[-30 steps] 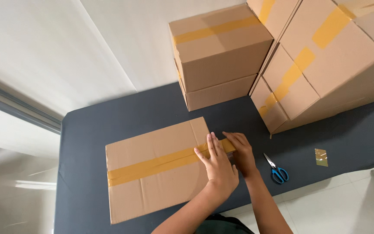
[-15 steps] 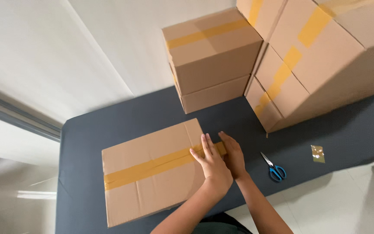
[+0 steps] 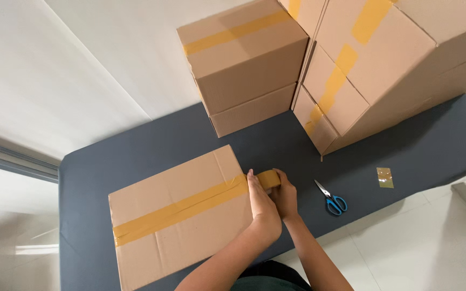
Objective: The person unfolds a flat cardboard box into a rectangular shape, closes the bottom flaps, and applies adhesive tape with their hands and scissors to seal the bottom of the box before setting it aside.
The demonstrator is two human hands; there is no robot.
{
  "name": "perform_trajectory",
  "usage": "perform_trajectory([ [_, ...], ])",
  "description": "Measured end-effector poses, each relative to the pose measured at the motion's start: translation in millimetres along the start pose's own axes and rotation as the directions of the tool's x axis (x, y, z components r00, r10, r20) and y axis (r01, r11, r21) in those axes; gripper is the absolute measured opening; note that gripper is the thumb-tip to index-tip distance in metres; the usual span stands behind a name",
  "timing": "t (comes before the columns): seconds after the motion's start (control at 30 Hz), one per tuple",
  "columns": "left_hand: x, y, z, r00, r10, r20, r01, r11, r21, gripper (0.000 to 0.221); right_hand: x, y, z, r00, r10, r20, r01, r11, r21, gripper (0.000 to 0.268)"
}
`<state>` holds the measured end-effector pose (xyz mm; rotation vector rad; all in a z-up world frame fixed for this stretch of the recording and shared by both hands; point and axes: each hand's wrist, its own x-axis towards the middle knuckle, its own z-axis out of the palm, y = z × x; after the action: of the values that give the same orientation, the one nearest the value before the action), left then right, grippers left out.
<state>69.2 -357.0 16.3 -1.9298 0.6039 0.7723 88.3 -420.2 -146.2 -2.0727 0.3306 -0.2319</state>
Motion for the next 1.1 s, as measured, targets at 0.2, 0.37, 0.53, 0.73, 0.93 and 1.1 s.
perform_trajectory([
  [0.2, 32.2, 63.3, 28.7, 0.689, -0.355, -0.632, 0.156, 0.924, -0.349, 0.074, -13.5, -22.3, -39.3, 0.982, 0.037, 0.187, -0.047, 0.998, 0.05, 0.04],
  [0.37, 4.9, 88.4, 46.8, 0.466, -0.243, -0.851, -0.564, 0.66, -0.497, 0.067, -12.3, 173.6, -14.6, 0.973, -0.007, -0.232, -0.155, 0.724, -0.672, 0.023],
  [0.53, 11.4, 94.1, 69.8, 0.429, -0.244, -0.87, -0.821, 0.296, -0.488, 0.055, -23.1, 222.0, -29.2, 0.912, 0.178, -0.37, -0.405, 0.538, -0.739, 0.052],
  [0.73, 44.6, 106.7, 105.1, 0.888, 0.119, -0.444, -0.384, -0.339, -0.859, 0.031, -24.9, 235.2, -35.5, 0.932, 0.242, -0.268, -0.358, 0.721, -0.593, 0.039],
  [0.93, 45.9, 107.1, 129.7, 0.874, 0.152, -0.462, -0.415, -0.261, -0.872, 0.03, -28.1, 252.7, -19.4, 0.964, 0.124, -0.236, -0.251, 0.722, -0.645, 0.022],
  [1.1, 7.3, 62.5, 121.4, 0.787, 0.475, -0.392, -0.339, -0.198, -0.92, 0.038, -32.9, 183.5, -24.5, 0.805, 0.594, 0.011, -0.588, 0.799, -0.129, 0.032],
])
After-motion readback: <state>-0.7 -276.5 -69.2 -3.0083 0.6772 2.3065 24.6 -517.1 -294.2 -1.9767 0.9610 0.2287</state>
